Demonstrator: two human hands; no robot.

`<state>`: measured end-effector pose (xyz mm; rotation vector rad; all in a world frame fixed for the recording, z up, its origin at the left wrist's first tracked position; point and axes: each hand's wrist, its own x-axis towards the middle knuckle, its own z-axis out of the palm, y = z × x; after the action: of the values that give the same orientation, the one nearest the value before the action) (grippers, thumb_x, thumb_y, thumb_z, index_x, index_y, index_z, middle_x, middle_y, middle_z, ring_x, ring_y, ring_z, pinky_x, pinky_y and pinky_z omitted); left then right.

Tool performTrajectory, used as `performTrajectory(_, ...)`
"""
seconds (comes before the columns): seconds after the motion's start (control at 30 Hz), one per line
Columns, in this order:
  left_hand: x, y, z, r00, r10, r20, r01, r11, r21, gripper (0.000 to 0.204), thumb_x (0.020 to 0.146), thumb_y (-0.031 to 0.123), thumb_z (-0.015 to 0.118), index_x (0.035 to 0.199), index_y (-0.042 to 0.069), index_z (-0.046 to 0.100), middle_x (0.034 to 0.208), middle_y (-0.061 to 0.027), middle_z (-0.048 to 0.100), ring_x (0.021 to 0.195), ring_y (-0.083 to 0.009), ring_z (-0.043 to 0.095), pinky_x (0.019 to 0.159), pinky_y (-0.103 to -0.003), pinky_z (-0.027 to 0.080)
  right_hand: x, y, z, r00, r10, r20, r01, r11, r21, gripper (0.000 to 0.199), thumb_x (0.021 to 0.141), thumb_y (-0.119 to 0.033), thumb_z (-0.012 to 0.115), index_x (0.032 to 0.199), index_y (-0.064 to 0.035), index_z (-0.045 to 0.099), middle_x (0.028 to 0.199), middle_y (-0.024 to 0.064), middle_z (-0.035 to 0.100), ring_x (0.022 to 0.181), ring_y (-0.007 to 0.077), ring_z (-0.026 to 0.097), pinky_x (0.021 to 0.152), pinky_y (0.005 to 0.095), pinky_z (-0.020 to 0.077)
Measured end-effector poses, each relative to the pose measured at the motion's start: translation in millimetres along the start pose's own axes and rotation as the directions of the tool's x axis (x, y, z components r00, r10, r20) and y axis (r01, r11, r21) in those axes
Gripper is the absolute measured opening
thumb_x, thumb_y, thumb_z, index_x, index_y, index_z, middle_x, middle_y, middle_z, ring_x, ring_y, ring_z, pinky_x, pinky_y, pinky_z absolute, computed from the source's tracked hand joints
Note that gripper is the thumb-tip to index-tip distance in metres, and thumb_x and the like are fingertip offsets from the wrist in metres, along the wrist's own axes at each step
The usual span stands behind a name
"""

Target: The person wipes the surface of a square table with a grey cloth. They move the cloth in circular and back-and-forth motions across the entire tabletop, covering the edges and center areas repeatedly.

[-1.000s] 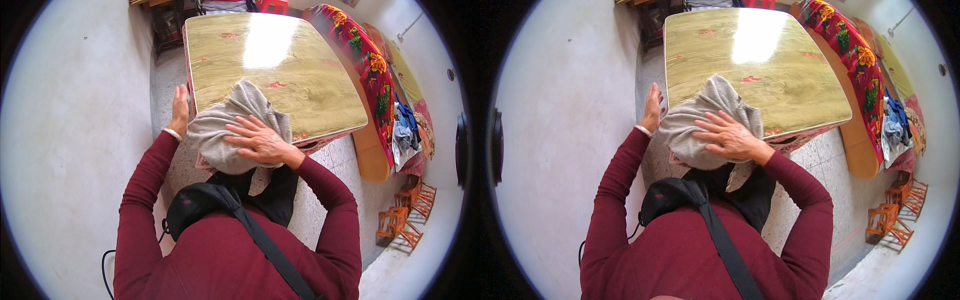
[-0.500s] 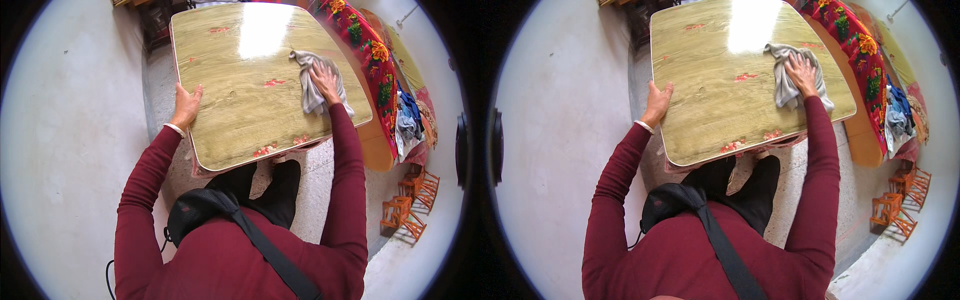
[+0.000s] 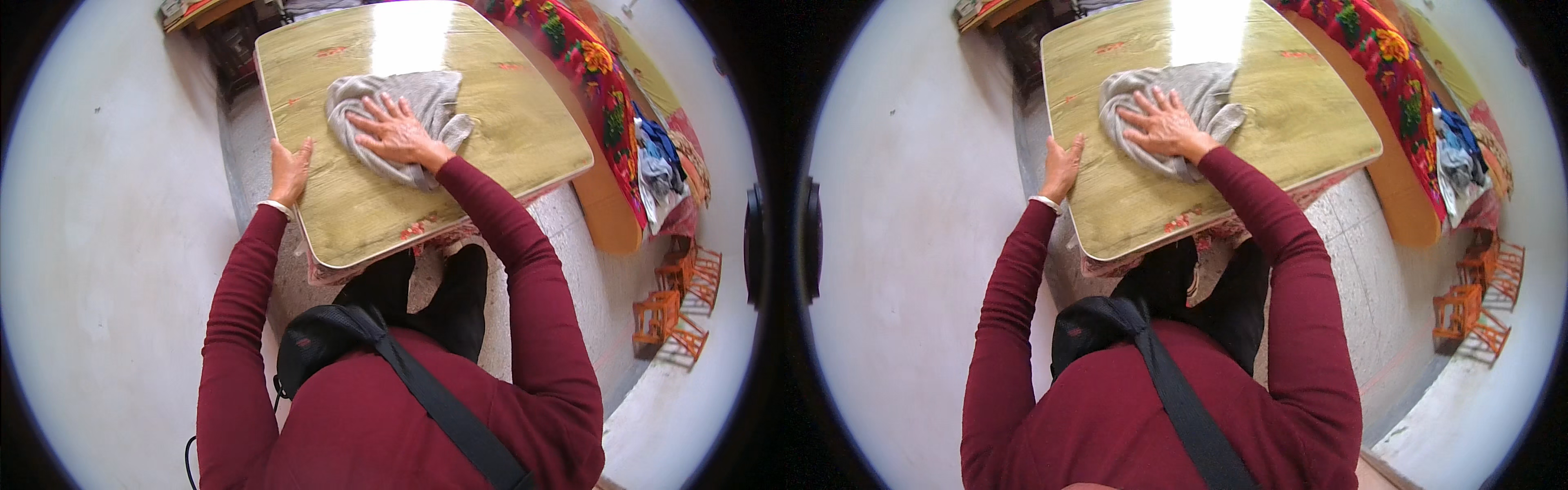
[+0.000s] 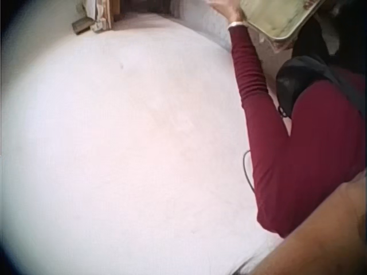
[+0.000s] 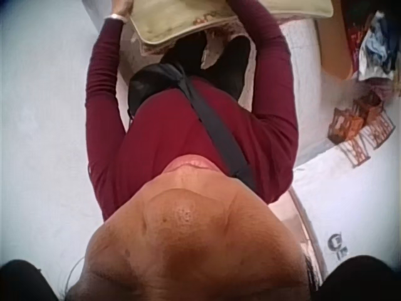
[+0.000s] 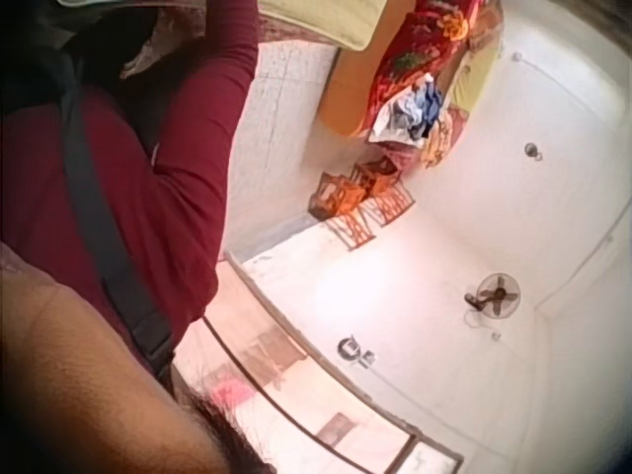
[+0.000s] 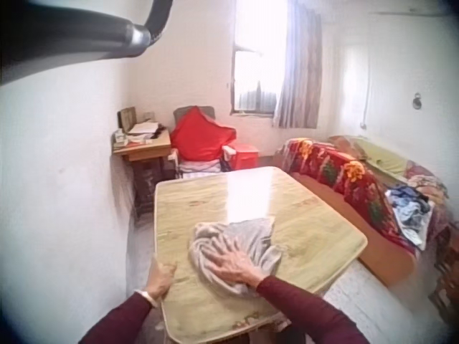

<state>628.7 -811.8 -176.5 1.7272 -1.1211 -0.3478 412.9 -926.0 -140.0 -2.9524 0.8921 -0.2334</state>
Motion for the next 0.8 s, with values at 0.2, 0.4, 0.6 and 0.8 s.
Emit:
performTrajectory(0.2,18,-37,2,0.997,0.053,0.059,-0.054,0.998,0.015,0.073,0.083,0.045,0.063,0.119,-0.013,0.037,0.113,-0.0324,0.052,0.105,-0.0417,0.053,0.09,-0.042,0.041,-107,-2,-17,0.995,-0.058,-0.084,0.061,0.998,0.03,0.054,0.093,-0.055,0.033,0.141,-0.0291,0.034,0.149,0.0081,0.025,0.139,0.0324,0.017,0.113,0.0449,0.0097)
performTrajectory(0.4,14,-20,1,0.996,0.001,0.092,0.001,1.0,-0.03,0.065,0.083,0.039,0.066,0.118,-0.009,0.04,0.113,-0.0261,0.055,0.103,-0.0327,0.055,0.088,-0.038,0.042,-190,52,-37,0.987,0.139,-0.081,-0.141,0.99,-0.016,0.054,0.094,-0.052,0.033,0.142,-0.0254,0.034,0.149,0.0071,0.025,0.139,0.0267,0.018,0.113,0.0415,0.0119)
performTrajectory(0.6,13,-10,0,0.978,0.144,0.151,-0.127,0.985,-0.117,0.048,0.086,0.032,0.064,0.111,-0.007,0.053,0.101,-0.0178,0.063,0.089,-0.0235,0.059,0.08,-0.035,0.045,-218,127,-36,0.95,0.296,-0.101,-0.303,0.951,-0.056,0.061,0.09,-0.064,0.028,0.142,-0.0317,0.031,0.149,0.0036,0.027,0.138,0.028,0.021,0.113,0.0428,0.0145)
performTrajectory(0.8,7,-2,-9,0.988,0.003,0.154,-0.013,0.998,0.064,0.05,0.089,0.033,0.059,0.117,-0.006,0.047,0.111,-0.0161,0.058,0.099,-0.0223,0.055,0.087,-0.032,0.043,-248,227,-54,0.911,0.392,-0.129,-0.406,0.907,-0.109,0.059,0.09,-0.062,0.031,0.14,-0.0309,0.035,0.149,0.0034,0.028,0.137,0.0286,0.024,0.112,0.0447,0.0158)
